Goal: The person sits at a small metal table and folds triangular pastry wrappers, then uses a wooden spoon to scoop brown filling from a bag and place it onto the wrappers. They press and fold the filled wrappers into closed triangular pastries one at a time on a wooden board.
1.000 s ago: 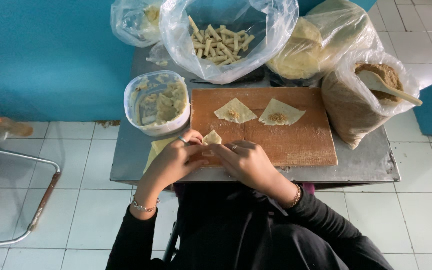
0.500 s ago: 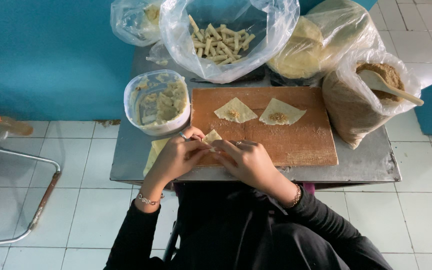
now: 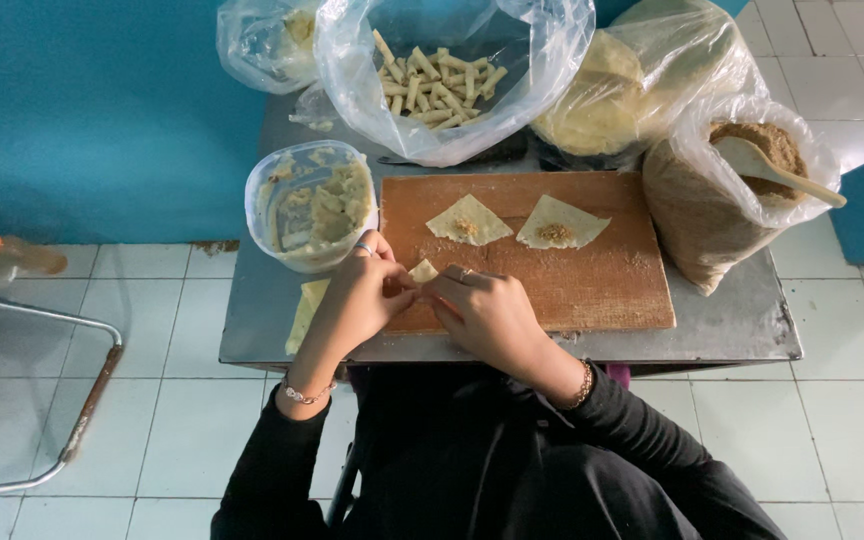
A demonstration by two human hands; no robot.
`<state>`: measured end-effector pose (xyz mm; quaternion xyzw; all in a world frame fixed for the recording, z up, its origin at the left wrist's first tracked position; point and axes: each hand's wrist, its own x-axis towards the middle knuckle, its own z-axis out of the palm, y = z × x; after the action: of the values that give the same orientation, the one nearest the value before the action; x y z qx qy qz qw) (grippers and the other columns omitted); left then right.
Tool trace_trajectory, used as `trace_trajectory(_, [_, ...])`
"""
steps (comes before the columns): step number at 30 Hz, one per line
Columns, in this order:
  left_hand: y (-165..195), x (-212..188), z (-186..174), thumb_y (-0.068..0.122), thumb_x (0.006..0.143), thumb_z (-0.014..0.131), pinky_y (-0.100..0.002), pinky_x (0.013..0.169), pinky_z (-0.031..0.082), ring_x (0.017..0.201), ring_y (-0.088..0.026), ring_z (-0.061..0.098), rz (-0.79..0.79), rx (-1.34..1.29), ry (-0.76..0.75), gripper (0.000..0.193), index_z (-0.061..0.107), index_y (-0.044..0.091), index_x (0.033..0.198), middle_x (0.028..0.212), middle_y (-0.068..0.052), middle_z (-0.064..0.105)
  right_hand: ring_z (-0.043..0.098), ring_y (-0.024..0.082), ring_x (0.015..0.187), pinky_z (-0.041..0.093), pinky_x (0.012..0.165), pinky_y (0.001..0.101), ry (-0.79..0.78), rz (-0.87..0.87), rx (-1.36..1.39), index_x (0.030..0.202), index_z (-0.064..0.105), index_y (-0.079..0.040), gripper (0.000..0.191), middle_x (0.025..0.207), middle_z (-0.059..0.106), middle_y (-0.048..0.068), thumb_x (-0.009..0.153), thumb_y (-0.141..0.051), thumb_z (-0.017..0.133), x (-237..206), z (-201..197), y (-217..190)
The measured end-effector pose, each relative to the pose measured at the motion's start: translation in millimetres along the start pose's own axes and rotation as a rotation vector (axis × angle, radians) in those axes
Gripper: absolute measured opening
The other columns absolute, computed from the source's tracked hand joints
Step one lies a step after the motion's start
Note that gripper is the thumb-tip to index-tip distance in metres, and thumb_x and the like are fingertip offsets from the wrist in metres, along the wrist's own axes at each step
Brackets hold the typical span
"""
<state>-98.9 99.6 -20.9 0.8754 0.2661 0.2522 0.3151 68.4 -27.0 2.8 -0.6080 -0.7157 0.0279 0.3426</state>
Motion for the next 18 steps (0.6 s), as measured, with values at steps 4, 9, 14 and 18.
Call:
trace_trajectory(4, [3, 3, -2, 0.014, 0.067, 0.092, -0.040, 0.069, 0.047, 0.083, -0.030, 0.059, 0.020, 0.076, 0.022, 0.019, 0.076, 0.007, 0.076, 0.095, -0.014, 0.052, 0.069, 0.026, 0.085, 0.056, 0.070, 0.0375, 0.013, -0.018, -0.001, 0.092, 0.075, -0.011, 0.009, 0.100, 0.066, 0.005, 0.083, -0.015, 0.075, 3, 0, 0])
trace_trajectory(9, [11, -3, -4, 0.013, 0.071, 0.087, -0.039, 0.072, 0.047, 0.087, -0.028, 0.060, 0.022, 0.035, 0.067, 0.019, 0.073, 0.007, 0.083, 0.098, -0.010, 0.052, 0.061, 0.025, 0.100, 0.052, 0.083, 0.0375, 0.053, -0.077, -0.085, 0.090, 0.077, -0.014, 0.009, 0.100, 0.061, 0.004, 0.082, -0.015, 0.076, 2, 1, 4])
trace_trajectory(14, [18, -18, -7, 0.012, 0.080, 0.081, -0.041, 0.080, 0.048, 0.092, -0.028, 0.060, 0.160, 0.121, 0.103, 0.014, 0.076, 0.007, 0.092, 0.106, -0.008, 0.054, 0.058, 0.023, 0.098, 0.052, 0.085, 0.0362, 0.030, -0.099, -0.112, 0.100, 0.079, -0.015, 0.019, 0.099, 0.060, 0.002, 0.082, -0.011, 0.075, -7, 0, 4])
trace_trajectory(18, [18, -23, -9, 0.016, 0.082, 0.080, -0.043, 0.084, 0.047, 0.098, -0.029, 0.058, 0.247, 0.188, 0.135, 0.014, 0.075, 0.006, 0.089, 0.109, -0.010, 0.053, 0.059, 0.024, 0.095, 0.053, 0.082, 0.0370, 0.017, -0.045, -0.022, 0.107, 0.078, -0.012, 0.026, 0.100, 0.061, 0.004, 0.081, -0.012, 0.076, -9, 0, 2])
